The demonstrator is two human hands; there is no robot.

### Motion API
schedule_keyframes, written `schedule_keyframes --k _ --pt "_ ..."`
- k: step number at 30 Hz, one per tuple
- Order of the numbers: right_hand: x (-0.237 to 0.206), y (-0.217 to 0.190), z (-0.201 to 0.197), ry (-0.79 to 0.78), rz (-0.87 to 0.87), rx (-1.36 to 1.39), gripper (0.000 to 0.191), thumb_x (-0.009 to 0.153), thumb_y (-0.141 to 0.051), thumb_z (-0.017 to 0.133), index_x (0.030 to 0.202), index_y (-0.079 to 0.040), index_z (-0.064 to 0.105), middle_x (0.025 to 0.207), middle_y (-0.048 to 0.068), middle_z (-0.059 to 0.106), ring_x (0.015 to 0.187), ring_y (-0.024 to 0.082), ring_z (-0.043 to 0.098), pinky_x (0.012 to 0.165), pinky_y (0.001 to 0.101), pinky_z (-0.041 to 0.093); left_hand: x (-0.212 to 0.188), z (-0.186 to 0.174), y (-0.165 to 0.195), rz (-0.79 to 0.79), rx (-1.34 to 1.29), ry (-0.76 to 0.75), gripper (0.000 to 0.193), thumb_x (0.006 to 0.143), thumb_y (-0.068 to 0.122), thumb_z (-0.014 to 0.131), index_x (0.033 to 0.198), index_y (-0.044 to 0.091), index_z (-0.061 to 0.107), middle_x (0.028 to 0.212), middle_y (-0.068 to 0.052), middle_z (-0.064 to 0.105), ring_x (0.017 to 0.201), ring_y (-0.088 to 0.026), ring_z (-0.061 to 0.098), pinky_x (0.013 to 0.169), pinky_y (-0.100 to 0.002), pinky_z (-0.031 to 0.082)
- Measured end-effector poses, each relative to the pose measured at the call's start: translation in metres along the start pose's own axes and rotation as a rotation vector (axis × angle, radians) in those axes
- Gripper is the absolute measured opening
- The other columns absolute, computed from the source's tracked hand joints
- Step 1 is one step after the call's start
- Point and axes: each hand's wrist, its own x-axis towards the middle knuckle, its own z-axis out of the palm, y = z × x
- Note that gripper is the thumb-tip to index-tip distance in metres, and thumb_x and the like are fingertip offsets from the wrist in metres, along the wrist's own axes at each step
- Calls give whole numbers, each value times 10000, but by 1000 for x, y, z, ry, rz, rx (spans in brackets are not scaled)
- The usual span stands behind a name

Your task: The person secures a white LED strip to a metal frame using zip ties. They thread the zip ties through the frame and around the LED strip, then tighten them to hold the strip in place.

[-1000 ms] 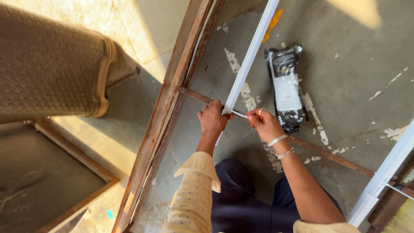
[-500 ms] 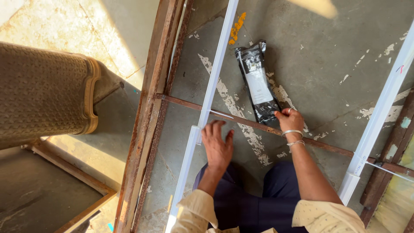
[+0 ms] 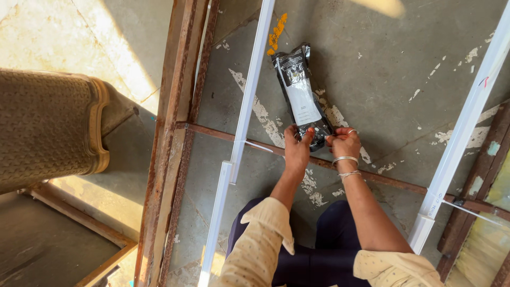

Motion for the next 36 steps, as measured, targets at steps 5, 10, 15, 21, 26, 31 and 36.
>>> schedule_keyframes --k 5,10,15,21,26,31,36 --pt "-3 -2 24 -32 -34 333 119 918 -73 743 992 -31 659 874 38 768 697 128 720 562 250 548 49 16 -16 -1 299 222 669 930 260 755 1413 -37 400 1346 -253 531 1213 -364 542 1027 -434 423" --pt "-3 -8 30 -104 -41 270 99 950 -124 717 994 -38 742 859 11 752 656 108 674 520 257 513 63 14 -26 -101 288 299 654 959 258 704 1444 -34 377 1307 -240 567 1195 -352 560 1025 -419 419" --pt "-4 -7 28 -119 -119 84 204 925 -116 694 1106 -45 755 781 7 719 606 73 580 500 252 454 70 10 -30 -279 -99 82 380 954 215 682 1237 -31 618 1033 -88 681 916 -206 594 825 -355 458" --pt "-12 -1 13 -8 -308 9 188 947 -137 714 1052 10 767 733 24 672 613 64 538 527 246 421 51 13 -24 -101 -108 -82 194 942 152 692 1075 11 675 936 -25 699 833 -103 580 783 -289 463" --pt "-27 5 -15 -61 -78 153 168 926 -158 704 1038 -52 772 738 -12 724 592 60 580 483 231 418 11 8 -4 41 409 -123 140 852 173 725 980 116 734 899 -4 708 954 -176 548 919 -356 400" --pt "-48 15 -39 -78 4 213 107 904 -90 748 958 -11 797 677 28 631 528 81 498 443 251 351 -24 0 1 303 668 -178 147 835 238 753 950 147 747 905 -48 660 1131 -261 417 1034 -446 221" --pt "-72 14 -50 105 -111 308 129 885 -94 785 966 7 788 687 35 673 519 74 551 441 226 396 -43 8 -7 333 681 -126 174 853 276 741 979 157 725 946 -30 681 1107 -270 413 996 -449 251"
